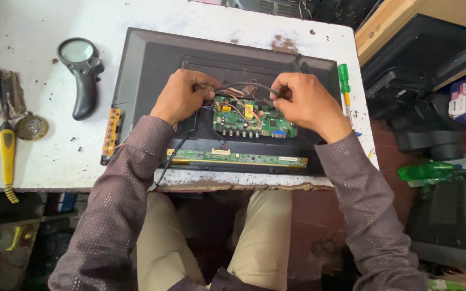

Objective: The person uses a green-handled screwdriver to tighten screws on a circuit board inside a disassembled television. They connect wires to the board and adjust components while seated at a workbench.

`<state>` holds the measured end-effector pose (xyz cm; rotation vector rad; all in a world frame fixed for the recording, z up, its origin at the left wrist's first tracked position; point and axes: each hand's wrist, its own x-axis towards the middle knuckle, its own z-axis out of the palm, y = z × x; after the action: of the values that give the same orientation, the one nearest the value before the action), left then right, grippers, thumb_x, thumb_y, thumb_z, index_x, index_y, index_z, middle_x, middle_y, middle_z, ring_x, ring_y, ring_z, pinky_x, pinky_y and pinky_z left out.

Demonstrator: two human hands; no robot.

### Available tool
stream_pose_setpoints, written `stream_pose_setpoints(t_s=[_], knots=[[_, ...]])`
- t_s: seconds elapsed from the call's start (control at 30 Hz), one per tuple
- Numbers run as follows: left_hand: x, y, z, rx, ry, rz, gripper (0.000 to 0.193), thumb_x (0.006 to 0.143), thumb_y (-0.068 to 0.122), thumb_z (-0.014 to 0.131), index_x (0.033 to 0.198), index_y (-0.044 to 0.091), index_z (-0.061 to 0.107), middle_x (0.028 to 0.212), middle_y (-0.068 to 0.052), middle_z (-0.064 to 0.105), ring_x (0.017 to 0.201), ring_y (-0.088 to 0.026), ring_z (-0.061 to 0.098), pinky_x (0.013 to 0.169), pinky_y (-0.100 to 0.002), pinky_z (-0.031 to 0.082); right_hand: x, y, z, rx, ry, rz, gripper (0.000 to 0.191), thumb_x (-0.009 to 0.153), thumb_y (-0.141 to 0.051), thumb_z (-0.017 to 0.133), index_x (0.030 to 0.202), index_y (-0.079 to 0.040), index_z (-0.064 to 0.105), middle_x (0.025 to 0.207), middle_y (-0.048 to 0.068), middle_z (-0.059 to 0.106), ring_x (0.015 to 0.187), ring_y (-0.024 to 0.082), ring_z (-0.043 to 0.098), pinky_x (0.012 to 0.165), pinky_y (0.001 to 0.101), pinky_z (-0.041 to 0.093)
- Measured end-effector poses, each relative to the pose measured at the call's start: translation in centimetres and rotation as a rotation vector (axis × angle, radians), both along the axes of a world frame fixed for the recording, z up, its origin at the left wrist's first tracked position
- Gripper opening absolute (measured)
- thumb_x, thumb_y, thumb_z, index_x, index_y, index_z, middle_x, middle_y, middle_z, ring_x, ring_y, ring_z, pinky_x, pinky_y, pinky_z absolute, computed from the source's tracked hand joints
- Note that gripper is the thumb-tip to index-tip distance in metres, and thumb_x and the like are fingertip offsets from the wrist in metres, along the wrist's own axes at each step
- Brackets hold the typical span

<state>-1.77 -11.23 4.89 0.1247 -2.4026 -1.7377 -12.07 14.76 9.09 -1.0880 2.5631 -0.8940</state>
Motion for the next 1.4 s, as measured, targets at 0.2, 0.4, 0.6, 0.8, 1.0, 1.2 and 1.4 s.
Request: stream_pose_setpoints(t_s=[0.2, 0.4, 0.6, 0.8, 1.0, 1.2, 1.4], knots=[[-0.2, 0.3, -0.9, -0.032, 0.015, 0.024, 0.02, 0.088, -0.002, 0.069, 0.103, 0.004, 0.081, 0.083, -0.007, 0.077, 0.073, -0.011, 0.068, 0.066, -0.028, 0.056, 0.3, 1.5, -1.2, -0.041, -0.083, 0.012, 0.011, 0.088, -0.004, 0.073, 0.097, 0.002, 0.07, 0.081, 0.004, 0.073, 0.074, 0.008, 0.067, 0.068, 0.0261, 0.055], [-0.1, 0.5, -1.4, -0.02, 0.038, 0.019, 0.019, 0.092, -0.001, 0.065, 0.102, 0.004, 0.081, 0.085, -0.008, 0.078, 0.074, -0.011, 0.069, 0.068, -0.028, 0.057, 0.2, 2.6, -2.3, -0.103, -0.222, 0.023, 0.012, 0.088, -0.001, 0.072, 0.099, 0.001, 0.069, 0.087, 0.001, 0.072, 0.079, 0.006, 0.064, 0.072, 0.0229, 0.055], [0.2, 0.6, -1.3, -0.139, 0.085, 0.026, 0.018, 0.09, 0.002, 0.068, 0.102, 0.005, 0.08, 0.088, -0.012, 0.077, 0.075, -0.017, 0.071, 0.069, -0.031, 0.056, 0.4, 2.6, -2.0, -0.108, -0.24, 0.051, 0.016, 0.082, 0.0, 0.078, 0.092, 0.001, 0.066, 0.083, 0.001, 0.07, 0.075, 0.005, 0.062, 0.068, 0.0228, 0.053], [1.4, 2.6, -0.9, -0.487, 0.409, 0.258, 0.016, 0.087, 0.0, 0.069, 0.1, 0.003, 0.078, 0.101, -0.015, 0.072, 0.099, -0.037, 0.065, 0.085, -0.045, 0.052, 0.5, 2.7, -1.7, -0.09, -0.158, 0.026, 0.014, 0.083, 0.002, 0.076, 0.093, -0.001, 0.067, 0.08, 0.0, 0.067, 0.071, 0.006, 0.058, 0.063, 0.0238, 0.049], [1.3, 6.9, -0.3, -0.433, 0.459, 0.02, 0.024, 0.088, 0.003, 0.069, 0.112, 0.004, 0.073, 0.112, -0.013, 0.067, 0.111, -0.034, 0.06, 0.099, -0.043, 0.05, 0.7, 2.6, -1.8, -0.166, -0.115, 0.044, 0.019, 0.08, 0.007, 0.073, 0.095, -0.003, 0.066, 0.085, -0.003, 0.069, 0.077, 0.003, 0.062, 0.068, 0.0214, 0.051], [-0.3, 9.3, -0.2, -0.559, 0.463, 0.01, 0.073, 0.071, 0.005, 0.075, 0.139, 0.002, 0.051, 0.127, -0.017, 0.058, 0.118, -0.039, 0.053, 0.093, -0.051, 0.042, 1.0, 3.0, -1.7, -0.229, -0.164, 0.044, 0.025, 0.081, 0.01, 0.073, 0.101, -0.002, 0.063, 0.092, -0.001, 0.067, 0.08, 0.004, 0.061, 0.072, 0.0219, 0.052], [-0.9, 9.9, -0.8, -0.438, 0.453, -0.053, 0.052, 0.08, 0.003, 0.072, 0.128, 0.005, 0.052, 0.123, -0.017, 0.057, 0.113, -0.04, 0.058, 0.096, -0.048, 0.048, 0.9, 3.3, -2.0, -0.353, -0.294, 0.055, 0.024, 0.086, 0.004, 0.076, 0.106, -0.002, 0.065, 0.095, -0.001, 0.07, 0.086, 0.003, 0.067, 0.076, 0.0204, 0.056]])
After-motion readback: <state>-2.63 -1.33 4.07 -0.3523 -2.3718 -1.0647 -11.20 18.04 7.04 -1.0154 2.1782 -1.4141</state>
